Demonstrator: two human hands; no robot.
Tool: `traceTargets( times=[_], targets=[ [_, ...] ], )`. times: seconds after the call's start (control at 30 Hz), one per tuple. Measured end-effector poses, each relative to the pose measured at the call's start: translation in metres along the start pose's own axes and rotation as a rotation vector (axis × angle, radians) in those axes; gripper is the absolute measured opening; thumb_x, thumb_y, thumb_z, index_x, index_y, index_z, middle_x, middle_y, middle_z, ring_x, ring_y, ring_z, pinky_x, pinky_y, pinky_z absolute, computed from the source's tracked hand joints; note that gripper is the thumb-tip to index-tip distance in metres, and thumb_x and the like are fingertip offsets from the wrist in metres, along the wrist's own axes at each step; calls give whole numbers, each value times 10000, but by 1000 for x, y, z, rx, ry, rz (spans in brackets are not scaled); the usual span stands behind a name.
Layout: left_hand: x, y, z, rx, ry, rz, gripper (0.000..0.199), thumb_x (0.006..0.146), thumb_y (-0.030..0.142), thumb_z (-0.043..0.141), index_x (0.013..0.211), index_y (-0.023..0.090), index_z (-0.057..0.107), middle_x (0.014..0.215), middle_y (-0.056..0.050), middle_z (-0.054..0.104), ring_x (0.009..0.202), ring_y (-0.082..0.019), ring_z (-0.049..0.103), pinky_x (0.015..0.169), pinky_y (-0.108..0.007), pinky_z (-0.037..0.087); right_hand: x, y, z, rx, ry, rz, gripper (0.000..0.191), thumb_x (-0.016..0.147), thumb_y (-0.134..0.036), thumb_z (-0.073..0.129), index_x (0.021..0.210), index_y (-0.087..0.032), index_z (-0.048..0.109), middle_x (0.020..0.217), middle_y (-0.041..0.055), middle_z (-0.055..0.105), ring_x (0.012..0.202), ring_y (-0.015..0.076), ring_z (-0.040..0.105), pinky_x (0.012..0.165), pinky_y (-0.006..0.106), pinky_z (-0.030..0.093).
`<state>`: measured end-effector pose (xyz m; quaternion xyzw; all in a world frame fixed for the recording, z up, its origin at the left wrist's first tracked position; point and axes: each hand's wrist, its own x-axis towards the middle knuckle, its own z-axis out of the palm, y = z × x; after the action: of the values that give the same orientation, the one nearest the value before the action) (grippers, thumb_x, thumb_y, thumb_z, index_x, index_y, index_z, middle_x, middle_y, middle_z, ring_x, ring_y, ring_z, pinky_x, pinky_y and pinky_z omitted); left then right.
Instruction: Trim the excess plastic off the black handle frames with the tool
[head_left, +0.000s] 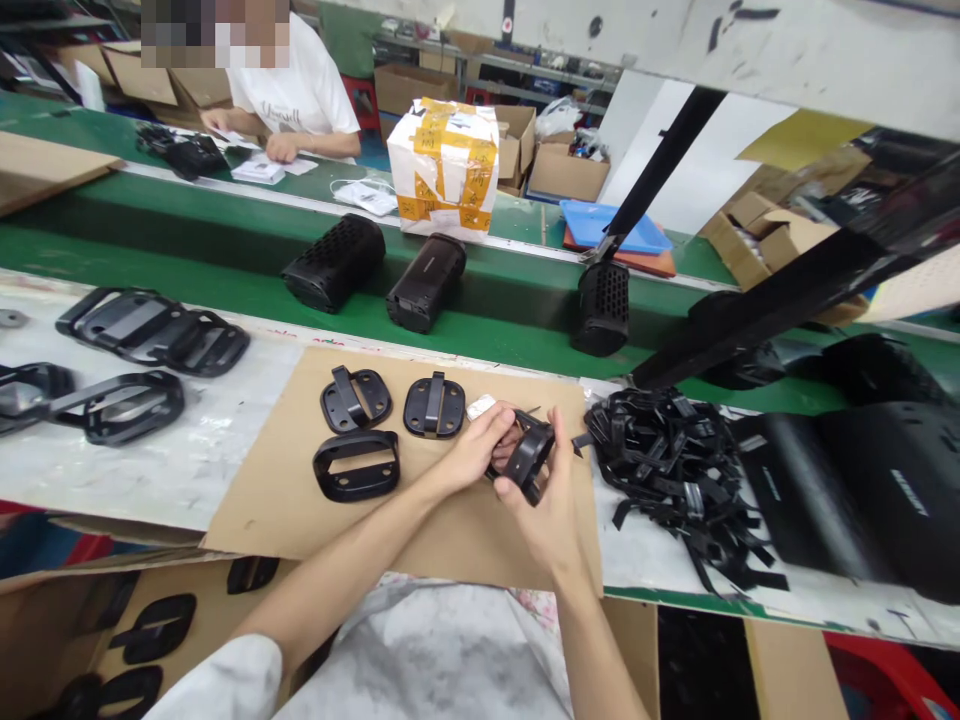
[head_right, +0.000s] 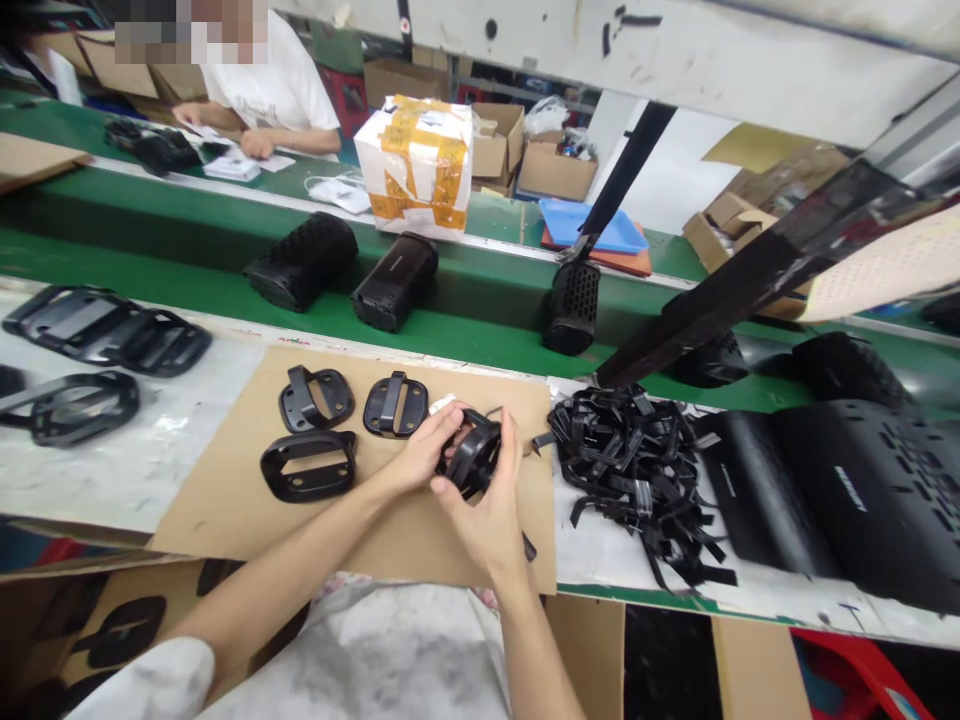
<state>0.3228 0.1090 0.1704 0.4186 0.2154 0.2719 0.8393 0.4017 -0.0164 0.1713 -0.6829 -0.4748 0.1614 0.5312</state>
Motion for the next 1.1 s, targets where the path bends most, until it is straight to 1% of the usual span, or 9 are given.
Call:
traceTargets(
  times=[0.13,0.23,0.33,0.47,0.6,0.77,0.93,1.0,1.1],
  targets=[
    [-12,3,11,68,63,91,449,832,596,767,957,174,676,660,17,525,559,-106,450,515,-230,342,-2,-7,7,91,96,23,803,917,-434,711,1587,-240,312,1626,178,366,1512,340,397,1182,562,445],
    [-23,7,20,7,99,98,419,835,575,772,952,191,653,636,34,491,530,-100,422,509,-233,333,0,-14,2,128,78,-1,770,912,-459,694,1560,-234,344,1612,176,398,1502,356,414,1174,575,452],
    [-30,9,25,5,129,112,397,839,557,773,937,192,651,642,29,501,547,-107,442,517,-234,341,0,-17,-3,161,50,4,743,912,-460,684,1546,-238,368,1606,166,418,1492,357,433,1159,561,475],
    [-33,2,27,103,167,143,369,887,540,726,954,182,664,701,6,566,606,-122,500,569,-237,397,-5,-13,-3,204,42,33,728,906,-422,699,1538,-231,392,1583,168,451,1460,354,477,1151,555,483],
    [-37,-4,28,39,213,117,407,842,558,768,923,180,640,680,20,549,588,-109,485,559,-224,405,-10,-8,-4,209,46,65,730,897,-413,708,1535,-226,406,1557,173,485,1425,347,519,1124,533,512],
    [-45,-4,29,-84,181,46,417,869,516,761,824,193,502,619,66,451,479,-57,385,464,-179,324,-8,-11,-11,245,-34,69,741,870,-459,737,1512,-227,449,1527,168,528,1409,349,536,1099,502,538],
    [-52,1,26,-210,164,17,384,883,440,771,833,195,480,620,78,419,460,-42,353,452,-162,329,-7,-15,-18,337,-97,108,815,855,-595,734,1518,-217,451,1507,180,552,1375,355,571,1056,484,572],
    [-56,9,21,-256,94,-73,365,876,424,777,854,196,493,634,66,460,470,-56,407,474,-179,379,-10,-16,-23,366,-124,105,850,846,-658,722,1520,-218,450,1482,178,578,1337,352,607,1037,479,583],
    [-62,21,10,-237,-110,-285,412,862,543,751,919,181,563,708,-16,605,572,-148,601,582,-269,509,-16,-16,-34,375,-149,45,825,842,-700,710,1490,-239,494,1493,162,579,1353,360,598,1071,505,557]
  ],
)
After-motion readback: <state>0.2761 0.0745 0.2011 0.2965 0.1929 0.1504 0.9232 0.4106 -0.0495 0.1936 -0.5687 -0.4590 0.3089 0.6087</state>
